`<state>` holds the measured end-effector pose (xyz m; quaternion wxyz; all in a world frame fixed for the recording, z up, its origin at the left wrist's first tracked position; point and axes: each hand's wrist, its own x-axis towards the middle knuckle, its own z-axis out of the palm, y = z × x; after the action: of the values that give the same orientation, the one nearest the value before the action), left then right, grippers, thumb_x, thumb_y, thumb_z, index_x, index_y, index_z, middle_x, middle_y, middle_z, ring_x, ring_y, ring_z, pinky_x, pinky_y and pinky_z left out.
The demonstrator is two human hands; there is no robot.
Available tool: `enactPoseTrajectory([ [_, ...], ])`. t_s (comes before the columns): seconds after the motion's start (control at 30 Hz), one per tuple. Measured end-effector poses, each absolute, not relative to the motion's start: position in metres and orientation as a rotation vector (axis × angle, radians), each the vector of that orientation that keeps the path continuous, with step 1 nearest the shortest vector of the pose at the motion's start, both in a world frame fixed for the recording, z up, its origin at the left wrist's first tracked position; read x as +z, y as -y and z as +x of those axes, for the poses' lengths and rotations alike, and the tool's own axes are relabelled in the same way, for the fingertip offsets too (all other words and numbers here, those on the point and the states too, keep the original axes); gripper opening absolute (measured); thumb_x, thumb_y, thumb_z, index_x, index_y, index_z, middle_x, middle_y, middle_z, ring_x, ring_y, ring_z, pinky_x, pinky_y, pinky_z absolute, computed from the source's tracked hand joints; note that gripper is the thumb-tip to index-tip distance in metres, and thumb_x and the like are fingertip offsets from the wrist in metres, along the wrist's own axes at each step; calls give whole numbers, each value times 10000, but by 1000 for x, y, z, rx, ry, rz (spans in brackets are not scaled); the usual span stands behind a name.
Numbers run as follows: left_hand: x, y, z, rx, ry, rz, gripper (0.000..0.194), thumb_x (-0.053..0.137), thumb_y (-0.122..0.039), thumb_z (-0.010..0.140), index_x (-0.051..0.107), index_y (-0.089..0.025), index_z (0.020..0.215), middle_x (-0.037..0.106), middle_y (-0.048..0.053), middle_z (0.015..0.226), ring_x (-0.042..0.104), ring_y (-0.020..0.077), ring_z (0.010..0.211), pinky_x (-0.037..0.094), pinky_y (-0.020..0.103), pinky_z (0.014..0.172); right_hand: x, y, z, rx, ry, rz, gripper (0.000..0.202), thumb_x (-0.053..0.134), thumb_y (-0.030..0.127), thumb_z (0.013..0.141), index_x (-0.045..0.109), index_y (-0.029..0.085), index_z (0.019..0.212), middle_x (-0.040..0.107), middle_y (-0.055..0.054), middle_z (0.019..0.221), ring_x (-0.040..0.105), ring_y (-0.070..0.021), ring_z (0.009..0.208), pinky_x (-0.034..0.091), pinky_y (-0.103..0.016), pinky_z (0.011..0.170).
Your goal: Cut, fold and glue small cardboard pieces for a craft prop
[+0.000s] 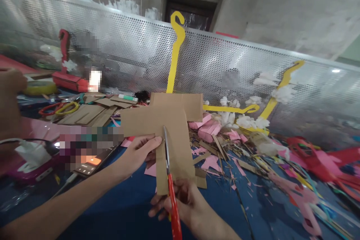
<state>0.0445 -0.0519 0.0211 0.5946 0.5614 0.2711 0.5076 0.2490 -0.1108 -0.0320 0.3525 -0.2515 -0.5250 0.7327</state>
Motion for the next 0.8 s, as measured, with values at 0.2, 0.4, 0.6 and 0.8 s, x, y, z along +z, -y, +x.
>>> enactPoseTrajectory([
  [0.2, 22, 52, 44, 1182, -627, 1304, 424, 571, -482, 928, 443, -209, 629, 286, -97, 492, 267, 65, 399, 305, 197, 386, -32, 112, 249, 1909, 1356, -639, 257, 706, 318, 946, 567, 163, 1096, 745, -124, 1082, 766, -234, 944, 564, -349, 800],
  [0.4, 22, 52, 44, 1174, -645, 1292, 423, 577, -487, 916, 434, -212, 628, 275, -102, 489, 260, 66, 406, 308, 202, 398, -31, 112, 249, 1927, 1353, -634, 280, 708, 329, 947, 559, 156, 1108, 745, -125, 1075, 769, -221, 928, 567, -341, 810],
  [0.6, 22, 51, 41, 1185, -638, 1335, 461, 561, -506, 936, 425, -206, 614, 295, -92, 482, 289, 73, 416, 317, 217, 431, -27, 112, 247, 1917, 1351, -635, 285, 723, 348, 935, 561, 150, 1061, 739, -117, 1039, 769, -191, 858, 570, -289, 741],
  [0.8, 22, 37, 23, 1375, -523, 1311, 608, 464, -762, 889, 611, -174, 830, 438, -40, 576, 425, 102, 463, 333, 240, 444, -17, 109, 248, 1828, 1390, -711, 386, 722, 463, 908, 569, 159, 1091, 698, -86, 1013, 747, -144, 704, 506, -197, 548],
])
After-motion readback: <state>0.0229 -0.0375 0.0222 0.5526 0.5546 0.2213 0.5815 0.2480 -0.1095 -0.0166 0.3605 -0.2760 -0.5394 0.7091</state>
